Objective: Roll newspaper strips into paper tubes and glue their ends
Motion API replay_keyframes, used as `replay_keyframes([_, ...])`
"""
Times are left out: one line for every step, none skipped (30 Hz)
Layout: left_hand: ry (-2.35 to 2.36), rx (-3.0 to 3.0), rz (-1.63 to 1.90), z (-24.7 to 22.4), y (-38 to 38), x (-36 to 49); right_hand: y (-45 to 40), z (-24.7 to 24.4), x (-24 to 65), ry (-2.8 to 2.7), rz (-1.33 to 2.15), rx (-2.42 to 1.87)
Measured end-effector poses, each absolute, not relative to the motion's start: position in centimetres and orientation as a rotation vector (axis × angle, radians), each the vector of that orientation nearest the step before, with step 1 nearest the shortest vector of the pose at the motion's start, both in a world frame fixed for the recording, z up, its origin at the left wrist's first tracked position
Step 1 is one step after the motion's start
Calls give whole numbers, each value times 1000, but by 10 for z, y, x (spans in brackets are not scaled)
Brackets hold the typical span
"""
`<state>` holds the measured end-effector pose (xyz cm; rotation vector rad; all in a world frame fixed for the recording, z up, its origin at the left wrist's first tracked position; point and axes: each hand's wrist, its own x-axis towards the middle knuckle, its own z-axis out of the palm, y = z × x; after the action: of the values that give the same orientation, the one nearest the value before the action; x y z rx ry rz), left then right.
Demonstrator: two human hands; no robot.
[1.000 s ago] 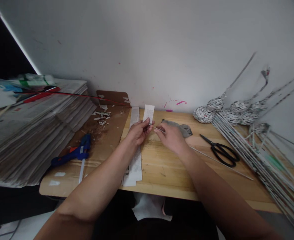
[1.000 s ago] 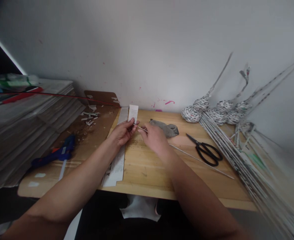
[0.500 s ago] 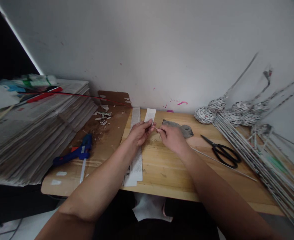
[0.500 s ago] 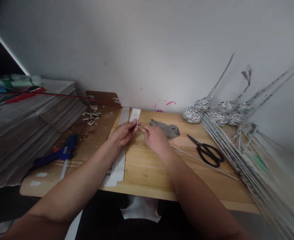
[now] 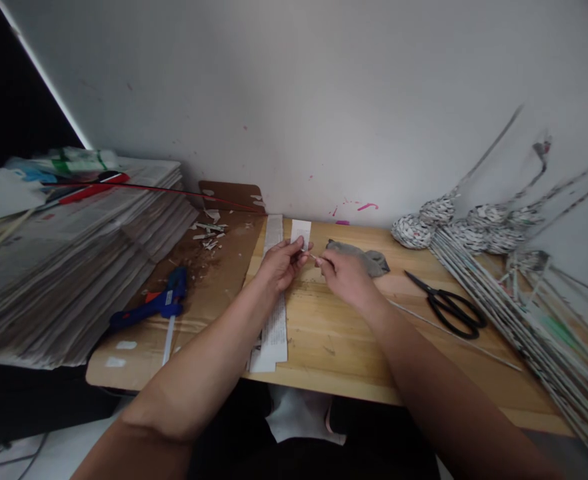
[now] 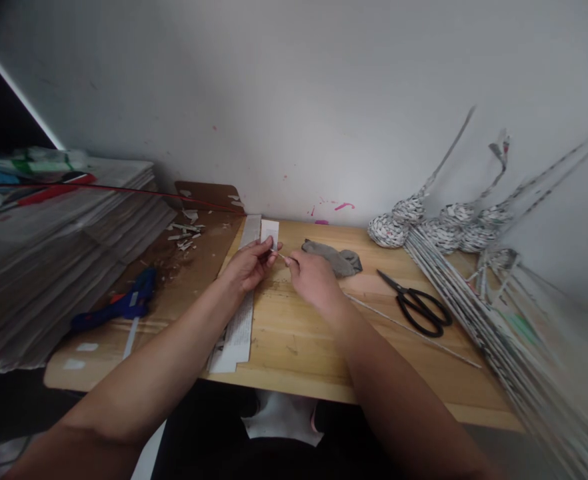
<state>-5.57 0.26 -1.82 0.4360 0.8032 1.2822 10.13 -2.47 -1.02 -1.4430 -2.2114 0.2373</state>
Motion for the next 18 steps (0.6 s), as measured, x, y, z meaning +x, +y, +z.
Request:
replay_keyframes([800,435,1284,-18,2,-56,-25,-11,101,-2199,249,-1433])
replay_keyframes([796,435,1285,-18,2,-55,-25,-11,101,-2178,259,-1415])
replay_keyframes([793,435,1285,-18,2,-55,-25,-11,101,-2157,265,-1398])
replay_keyframes([791,437,1281,-18,1,-56,-25,-11,100,-2142,267,-1386])
replay_keyframes([790,440,1274,-18,1,-56,-25,-10,100,-2136,265,-1384])
replay_keyframes([791,444,1266,-18,1,-56,-25,-10,100,-2142,259,-1396])
replay_keyframes([794,448,1259,-18,1,-56,-25,-10,100,-2158,255,-1419])
replay_keyframes([798,451,1257,-18,1,-56,-24,-9,100,-2176,258,-1442])
replay_keyframes([802,456,1256,-18,1,-56,-24,-9,100,-2190,265,-1462])
replay_keyframes([806,461,1259,-18,1,-56,-24,-9,100,-2200,275,-1474])
replay_keyframes([807,463,1263,-18,2,-56,-24,-9,100,-2206,284,-1477])
replay_keyframes([805,463,1266,-18,2,-56,-24,-9,100,-2202,291,-1470])
replay_keyframes([800,461,1269,-18,2,-56,-25,-8,99,-2190,295,-1454])
replay_keyframes([796,454,1271,-18,3,-56,-25,-8,99,-2174,296,-1434])
replay_keyframes([792,448,1271,-18,3,-56,-25,-8,99,-2161,295,-1414])
replay_keyframes([790,443,1270,-18,3,-57,-26,-8,99,-2150,291,-1402])
replay_keyframes([789,441,1267,-18,3,-57,-25,-8,99,-2144,290,-1401])
replay_keyframes([787,443,1265,-18,3,-56,-25,-9,99,-2146,293,-1410])
